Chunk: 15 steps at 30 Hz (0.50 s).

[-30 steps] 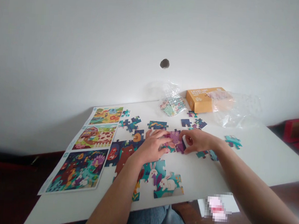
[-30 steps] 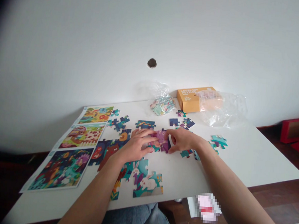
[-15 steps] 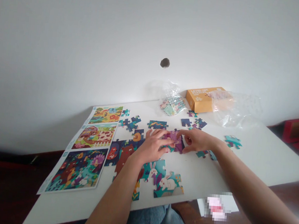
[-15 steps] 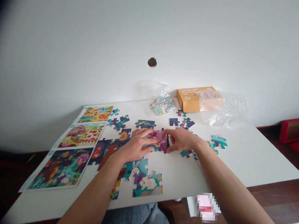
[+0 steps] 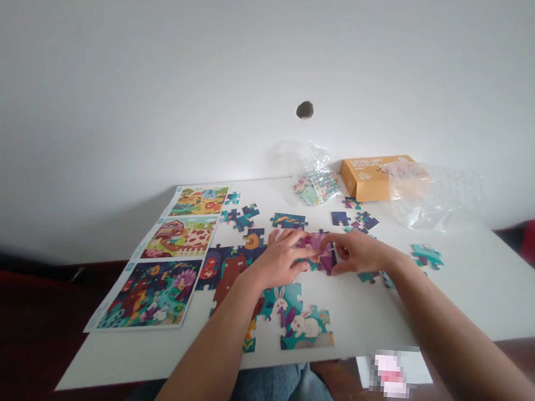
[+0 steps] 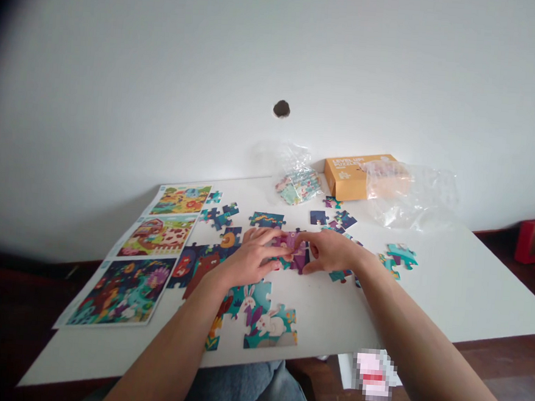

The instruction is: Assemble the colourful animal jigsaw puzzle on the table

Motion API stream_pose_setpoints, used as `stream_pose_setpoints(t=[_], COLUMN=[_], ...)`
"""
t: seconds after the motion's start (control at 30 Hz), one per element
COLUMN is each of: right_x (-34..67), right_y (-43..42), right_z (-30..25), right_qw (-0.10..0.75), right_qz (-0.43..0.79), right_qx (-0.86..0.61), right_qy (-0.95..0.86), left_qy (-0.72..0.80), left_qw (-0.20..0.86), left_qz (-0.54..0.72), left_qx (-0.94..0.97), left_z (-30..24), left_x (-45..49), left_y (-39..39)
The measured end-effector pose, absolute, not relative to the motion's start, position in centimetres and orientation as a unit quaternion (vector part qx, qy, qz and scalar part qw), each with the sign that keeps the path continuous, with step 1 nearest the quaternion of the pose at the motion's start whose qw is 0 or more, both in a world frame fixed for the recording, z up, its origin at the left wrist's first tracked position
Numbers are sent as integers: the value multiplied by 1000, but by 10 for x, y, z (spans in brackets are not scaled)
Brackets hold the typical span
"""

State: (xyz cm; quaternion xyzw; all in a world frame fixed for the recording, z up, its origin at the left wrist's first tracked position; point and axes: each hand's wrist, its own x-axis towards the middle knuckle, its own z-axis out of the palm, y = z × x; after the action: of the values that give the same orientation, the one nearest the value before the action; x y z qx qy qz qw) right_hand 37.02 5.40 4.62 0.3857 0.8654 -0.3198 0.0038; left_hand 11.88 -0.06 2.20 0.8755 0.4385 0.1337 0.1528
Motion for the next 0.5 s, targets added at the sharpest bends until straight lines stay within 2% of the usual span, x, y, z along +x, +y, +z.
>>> stream_pose_setpoints(t=[0.5], right_x=[370], right_y=[55], right_z=[47], right_qw=[-8], right_qz=[-326], right_qx=[392], right_qy=[860], left_qy=[438], left_qw=[142], left_qz=[130], left_qx=[878], left_z=[22], left_x=[119], left_y=[-1])
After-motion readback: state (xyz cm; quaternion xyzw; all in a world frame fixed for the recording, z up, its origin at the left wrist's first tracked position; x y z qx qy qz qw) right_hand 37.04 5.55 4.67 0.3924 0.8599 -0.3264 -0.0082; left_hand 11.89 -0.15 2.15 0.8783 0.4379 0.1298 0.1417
